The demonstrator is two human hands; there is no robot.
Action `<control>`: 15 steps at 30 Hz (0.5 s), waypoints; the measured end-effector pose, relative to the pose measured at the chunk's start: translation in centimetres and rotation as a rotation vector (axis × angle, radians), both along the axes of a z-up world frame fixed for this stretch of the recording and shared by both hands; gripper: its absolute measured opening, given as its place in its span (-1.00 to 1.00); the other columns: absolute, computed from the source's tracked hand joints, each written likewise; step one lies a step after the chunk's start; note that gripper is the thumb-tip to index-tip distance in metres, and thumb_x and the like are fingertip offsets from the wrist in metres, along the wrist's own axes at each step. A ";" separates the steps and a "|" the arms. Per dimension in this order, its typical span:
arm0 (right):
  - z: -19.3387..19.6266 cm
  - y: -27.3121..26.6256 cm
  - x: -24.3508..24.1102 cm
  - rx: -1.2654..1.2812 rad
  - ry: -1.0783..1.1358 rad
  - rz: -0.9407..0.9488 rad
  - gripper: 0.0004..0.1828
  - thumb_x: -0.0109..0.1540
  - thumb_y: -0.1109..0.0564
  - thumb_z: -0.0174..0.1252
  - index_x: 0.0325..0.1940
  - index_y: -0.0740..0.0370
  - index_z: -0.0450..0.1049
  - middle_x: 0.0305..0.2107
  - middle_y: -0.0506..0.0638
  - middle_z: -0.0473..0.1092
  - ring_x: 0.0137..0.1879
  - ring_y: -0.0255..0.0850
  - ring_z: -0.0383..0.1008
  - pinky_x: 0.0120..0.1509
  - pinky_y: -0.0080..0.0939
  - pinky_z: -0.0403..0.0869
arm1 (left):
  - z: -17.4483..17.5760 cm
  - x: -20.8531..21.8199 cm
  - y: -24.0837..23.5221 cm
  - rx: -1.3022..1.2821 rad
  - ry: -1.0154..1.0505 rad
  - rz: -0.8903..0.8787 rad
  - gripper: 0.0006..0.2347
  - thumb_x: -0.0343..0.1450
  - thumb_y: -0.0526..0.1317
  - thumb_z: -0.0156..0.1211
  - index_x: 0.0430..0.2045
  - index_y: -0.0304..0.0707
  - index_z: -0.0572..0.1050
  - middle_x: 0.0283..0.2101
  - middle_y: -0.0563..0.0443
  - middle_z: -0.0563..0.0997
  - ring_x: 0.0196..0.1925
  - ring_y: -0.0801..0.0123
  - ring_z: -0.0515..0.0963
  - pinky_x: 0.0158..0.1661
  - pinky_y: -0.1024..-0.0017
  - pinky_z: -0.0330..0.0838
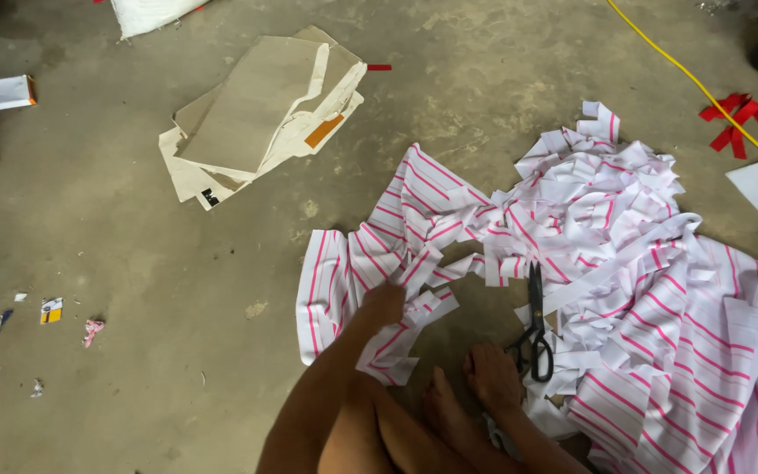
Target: Cutting a large piece of striped fabric into long strips using scissors
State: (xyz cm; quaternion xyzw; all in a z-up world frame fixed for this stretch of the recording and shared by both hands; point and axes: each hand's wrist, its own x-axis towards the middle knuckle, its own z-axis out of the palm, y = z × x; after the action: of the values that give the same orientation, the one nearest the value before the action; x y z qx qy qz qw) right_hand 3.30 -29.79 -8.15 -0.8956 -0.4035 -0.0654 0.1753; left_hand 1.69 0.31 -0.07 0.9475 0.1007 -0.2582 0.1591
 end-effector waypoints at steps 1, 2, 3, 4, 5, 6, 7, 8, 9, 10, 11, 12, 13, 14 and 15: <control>-0.1 0.0 0.0 -0.001 -0.002 -0.004 -0.82 0.25 -0.01 0.06 -0.39 0.05 0.33 -0.45 0.00 0.34 -0.24 0.06 0.37 -0.17 0.16 0.32 | -1.5 1.2 -0.7 -0.001 -0.002 -0.004 -0.81 0.40 -0.40 0.15 -0.13 -0.38 0.49 -0.07 -0.21 0.60 0.08 0.04 0.57 0.02 0.08 0.53; -0.1 0.0 0.0 0.021 0.011 0.009 -0.82 0.25 0.00 0.06 -0.40 0.06 0.33 -0.46 0.02 0.35 -0.26 0.08 0.37 -0.17 0.18 0.31 | -2.9 2.4 -1.3 0.121 -0.301 0.052 -0.76 0.34 -0.36 0.16 -0.11 -0.33 0.46 0.01 -0.26 0.54 0.03 -0.09 0.53 -0.11 -0.04 0.50; -0.2 -0.1 0.1 0.039 0.022 0.023 -0.82 0.26 0.01 0.06 -0.41 0.07 0.34 -0.48 0.04 0.35 -0.27 0.10 0.36 -0.18 0.20 0.30 | -4.4 3.6 -2.1 0.238 -0.602 0.110 -0.70 0.29 -0.32 0.18 -0.10 -0.29 0.44 0.09 -0.31 0.48 -0.02 -0.22 0.49 -0.24 -0.15 0.48; -0.2 -0.1 0.3 0.035 0.019 0.020 -0.82 0.26 0.01 0.06 -0.41 0.07 0.34 -0.48 0.04 0.35 -0.27 0.10 0.36 -0.18 0.20 0.30 | -4.6 4.4 -2.5 0.233 -0.606 0.108 -0.70 0.29 -0.32 0.18 -0.10 -0.29 0.44 0.09 -0.31 0.48 -0.02 -0.22 0.49 -0.24 -0.15 0.48; -0.2 -0.1 0.3 0.021 0.057 0.019 -0.83 0.24 0.01 0.07 -0.39 0.08 0.35 -0.45 0.04 0.36 -0.25 0.09 0.37 -0.15 0.19 0.32 | -4.7 5.2 -2.9 0.267 -0.514 0.166 -0.57 0.34 -0.28 0.17 0.12 -0.29 0.29 0.20 -0.34 0.39 0.08 -0.24 0.45 -0.11 -0.19 0.43; -0.2 -0.2 0.3 0.006 0.096 0.018 -0.85 0.22 0.02 0.09 -0.38 0.09 0.37 -0.43 0.04 0.37 -0.23 0.08 0.38 -0.12 0.17 0.34 | -4.9 5.9 -3.3 0.300 -0.423 0.224 -0.42 0.39 -0.23 0.16 0.34 -0.28 0.15 0.31 -0.36 0.30 0.18 -0.26 0.41 0.01 -0.23 0.39; 0.0 -0.2 0.2 0.004 0.096 0.015 -0.85 0.22 0.02 0.09 -0.38 0.09 0.37 -0.43 0.04 0.37 -0.23 0.08 0.38 -0.12 0.17 0.34 | -5.0 6.1 -3.1 0.297 -0.423 0.222 -0.42 0.39 -0.23 0.16 0.34 -0.28 0.15 0.31 -0.36 0.30 0.18 -0.26 0.41 0.01 -0.23 0.39; 0.2 -0.2 0.1 0.033 0.083 0.022 -0.85 0.23 0.04 0.09 -0.39 0.08 0.36 -0.46 0.04 0.36 -0.25 0.07 0.37 -0.14 0.16 0.33 | -5.1 6.2 -2.9 0.263 -0.368 0.193 -0.58 0.43 -0.26 0.09 0.22 -0.29 0.28 0.16 -0.32 0.44 0.08 -0.22 0.51 -0.04 -0.16 0.45; 0.4 -0.1 0.1 0.065 0.069 0.030 -0.86 0.23 0.06 0.09 -0.40 0.08 0.36 -0.48 0.03 0.35 -0.27 0.05 0.36 -0.15 0.15 0.32 | -5.1 6.3 -2.5 0.231 -0.314 0.164 -0.71 0.48 -0.29 0.02 0.10 -0.30 0.40 0.02 -0.27 0.58 -0.01 -0.17 0.60 -0.09 -0.10 0.51; 0.4 -0.1 0.2 0.065 0.067 0.029 -0.86 0.23 0.06 0.09 -0.40 0.08 0.36 -0.48 0.03 0.35 -0.27 0.05 0.36 -0.15 0.15 0.32 | -5.3 5.9 -2.0 0.231 -0.316 0.163 -0.71 0.48 -0.29 0.02 0.10 -0.30 0.40 0.02 -0.27 0.58 -0.01 -0.17 0.60 -0.09 -0.10 0.51; 0.4 -0.1 0.2 0.062 0.055 0.026 -0.86 0.23 0.04 0.08 -0.39 0.07 0.36 -0.46 0.02 0.35 -0.26 0.05 0.36 -0.15 0.15 0.32 | -5.5 5.3 -1.5 0.236 -0.316 0.067 -0.79 0.44 -0.33 0.06 -0.06 -0.27 0.47 -0.11 -0.22 0.63 -0.09 -0.13 0.64 -0.16 -0.08 0.53; 0.4 -0.1 0.1 0.058 0.043 0.023 -0.86 0.23 0.02 0.08 -0.37 0.06 0.36 -0.44 0.01 0.36 -0.24 0.06 0.36 -0.16 0.16 0.31 | -5.6 4.8 -1.0 0.240 -0.315 -0.029 -0.86 0.40 -0.36 0.11 -0.21 -0.23 0.54 -0.24 -0.16 0.68 -0.17 -0.08 0.69 -0.22 -0.06 0.56; 0.5 0.0 0.1 0.059 0.041 0.023 -0.86 0.23 0.02 0.08 -0.37 0.06 0.36 -0.44 0.01 0.36 -0.24 0.06 0.36 -0.16 0.16 0.31 | -5.1 4.2 -0.4 0.241 -0.316 -0.030 -0.86 0.40 -0.36 0.11 -0.21 -0.23 0.54 -0.24 -0.16 0.68 -0.17 -0.08 0.69 -0.22 -0.06 0.56; 0.7 0.0 0.1 0.085 0.016 0.031 -0.85 0.23 0.03 0.07 -0.39 0.08 0.35 -0.46 0.03 0.34 -0.26 0.06 0.36 -0.18 0.16 0.31 | -4.6 3.7 0.1 0.283 -0.076 0.021 -0.80 0.45 -0.24 -0.01 -0.16 -0.10 0.58 -0.12 -0.07 0.66 -0.09 0.03 0.66 -0.19 0.02 0.49; 0.8 0.1 0.0 0.110 -0.009 0.042 -0.83 0.24 0.05 0.07 -0.42 0.09 0.33 -0.48 0.04 0.32 -0.28 0.07 0.35 -0.19 0.17 0.30 | -4.0 3.1 0.7 0.323 0.166 0.074 -0.71 0.51 -0.11 -0.13 -0.10 0.03 0.62 0.01 0.03 0.63 0.00 0.14 0.62 -0.16 0.11 0.43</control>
State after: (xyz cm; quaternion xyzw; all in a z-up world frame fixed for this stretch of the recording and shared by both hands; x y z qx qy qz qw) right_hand 3.32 -29.70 -7.35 -0.8757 -0.4186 -0.0879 0.2239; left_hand 4.75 1.04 -4.11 0.9318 0.1885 -0.3101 0.0054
